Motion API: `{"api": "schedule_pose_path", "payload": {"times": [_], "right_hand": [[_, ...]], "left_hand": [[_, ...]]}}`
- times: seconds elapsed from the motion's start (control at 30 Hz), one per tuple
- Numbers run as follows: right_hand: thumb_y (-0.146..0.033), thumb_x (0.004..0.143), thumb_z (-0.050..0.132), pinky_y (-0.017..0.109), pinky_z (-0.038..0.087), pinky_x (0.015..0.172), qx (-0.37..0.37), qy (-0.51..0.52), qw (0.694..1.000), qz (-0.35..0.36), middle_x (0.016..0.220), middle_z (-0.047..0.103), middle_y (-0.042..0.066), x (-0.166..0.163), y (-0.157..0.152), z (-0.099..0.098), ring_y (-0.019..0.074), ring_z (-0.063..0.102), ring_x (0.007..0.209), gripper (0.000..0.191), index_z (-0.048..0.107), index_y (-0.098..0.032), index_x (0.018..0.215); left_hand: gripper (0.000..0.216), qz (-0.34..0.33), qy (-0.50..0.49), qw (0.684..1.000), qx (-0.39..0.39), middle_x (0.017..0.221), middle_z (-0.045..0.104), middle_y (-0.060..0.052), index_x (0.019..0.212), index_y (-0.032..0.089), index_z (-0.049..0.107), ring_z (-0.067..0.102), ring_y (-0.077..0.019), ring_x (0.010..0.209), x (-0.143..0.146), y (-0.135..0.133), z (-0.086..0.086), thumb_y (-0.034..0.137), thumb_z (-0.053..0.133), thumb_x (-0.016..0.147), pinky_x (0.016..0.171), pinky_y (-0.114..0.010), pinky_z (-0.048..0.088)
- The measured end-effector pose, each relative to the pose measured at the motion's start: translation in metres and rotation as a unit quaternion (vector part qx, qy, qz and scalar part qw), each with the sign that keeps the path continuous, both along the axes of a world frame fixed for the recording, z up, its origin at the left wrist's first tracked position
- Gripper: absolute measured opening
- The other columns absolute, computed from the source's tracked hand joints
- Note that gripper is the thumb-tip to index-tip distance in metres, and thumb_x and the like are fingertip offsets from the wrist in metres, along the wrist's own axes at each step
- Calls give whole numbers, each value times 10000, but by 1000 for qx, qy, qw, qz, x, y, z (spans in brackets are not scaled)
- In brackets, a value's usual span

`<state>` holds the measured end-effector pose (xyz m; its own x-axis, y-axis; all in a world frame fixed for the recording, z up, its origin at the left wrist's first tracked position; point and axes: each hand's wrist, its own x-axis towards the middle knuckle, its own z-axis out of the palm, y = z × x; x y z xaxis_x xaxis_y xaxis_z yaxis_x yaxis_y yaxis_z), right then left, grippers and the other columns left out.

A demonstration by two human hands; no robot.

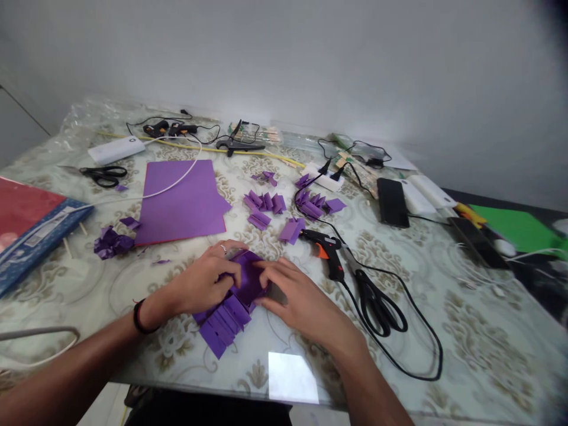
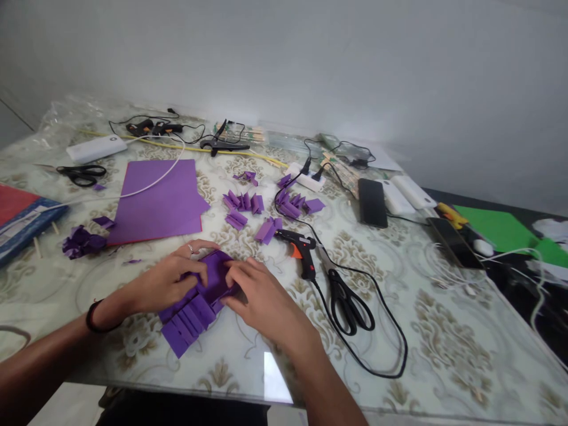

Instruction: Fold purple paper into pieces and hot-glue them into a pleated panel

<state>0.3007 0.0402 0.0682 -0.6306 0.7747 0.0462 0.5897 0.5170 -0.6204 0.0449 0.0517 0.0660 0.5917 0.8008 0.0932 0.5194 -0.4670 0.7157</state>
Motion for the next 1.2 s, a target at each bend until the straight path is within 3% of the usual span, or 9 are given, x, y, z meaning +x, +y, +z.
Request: {"api": "schedule_pose_path", "payload": {"times": [0.13, 0.27, 0.57, 0.83, 1.03, 1.2], "right_hand": [[-127, 896, 874, 439, 551, 1016, 6, 17, 1000, -1, 1230, 764, 76, 3, 4, -2, 288, 685, 1190, 303, 600, -238, 960], [-129, 902, 872, 380, 555, 925, 20, 30, 999, 17, 1016, 757, 43, 8, 8, -6, 246, 702, 1012, 211, 702, -213, 994], [-38, 904, 836, 325, 540, 869, -18, 68, 996, 54, 909, 778, 7, 13, 12, -7, 198, 716, 896, 186, 764, -207, 935], [-84, 951, 802, 316, 555, 875, -15, 82, 996, 12, 948, 788, 24, 11, 12, -6, 198, 730, 921, 130, 785, -212, 964], [-184, 1030, 736, 327, 567, 876, -17, 85, 996, 0, 964, 799, 33, 8, 12, -4, 199, 736, 914, 72, 796, -216, 1006], [-181, 1024, 738, 328, 561, 858, -28, 94, 995, -1, 925, 791, 21, 5, 12, -6, 197, 735, 881, 89, 800, -232, 985]], "left_hand": [[295, -33, -5, 999, -12, 1544, 639, -80, 809, 212, 777, 484, -299, 1560, -6, 2, 8, 24, 564, 890, 1231, -490, 470], [255, -52, 10, 999, -2, 1593, 599, -95, 873, 222, 803, 444, -347, 1587, -9, 3, 12, 18, 668, 803, 1273, -546, 405], [129, -78, 26, 996, 25, 1618, 596, -69, 927, 274, 863, 517, -311, 1531, -18, 11, 6, 195, 769, 967, 1295, -528, 374], [166, -57, 36, 998, 13, 1623, 583, -84, 927, 265, 867, 514, -326, 1538, -23, 13, 5, 192, 735, 995, 1277, -513, 414], [180, -29, 13, 999, 33, 1492, 678, -117, 1144, 229, 812, 641, -283, 1406, -18, 11, 9, 321, 683, 1058, 1205, -448, 503], [271, -13, 2, 999, 30, 1322, 787, -74, 1330, 231, 709, 751, -234, 1206, -14, 10, 9, 288, 643, 1074, 1085, -389, 568]]}}
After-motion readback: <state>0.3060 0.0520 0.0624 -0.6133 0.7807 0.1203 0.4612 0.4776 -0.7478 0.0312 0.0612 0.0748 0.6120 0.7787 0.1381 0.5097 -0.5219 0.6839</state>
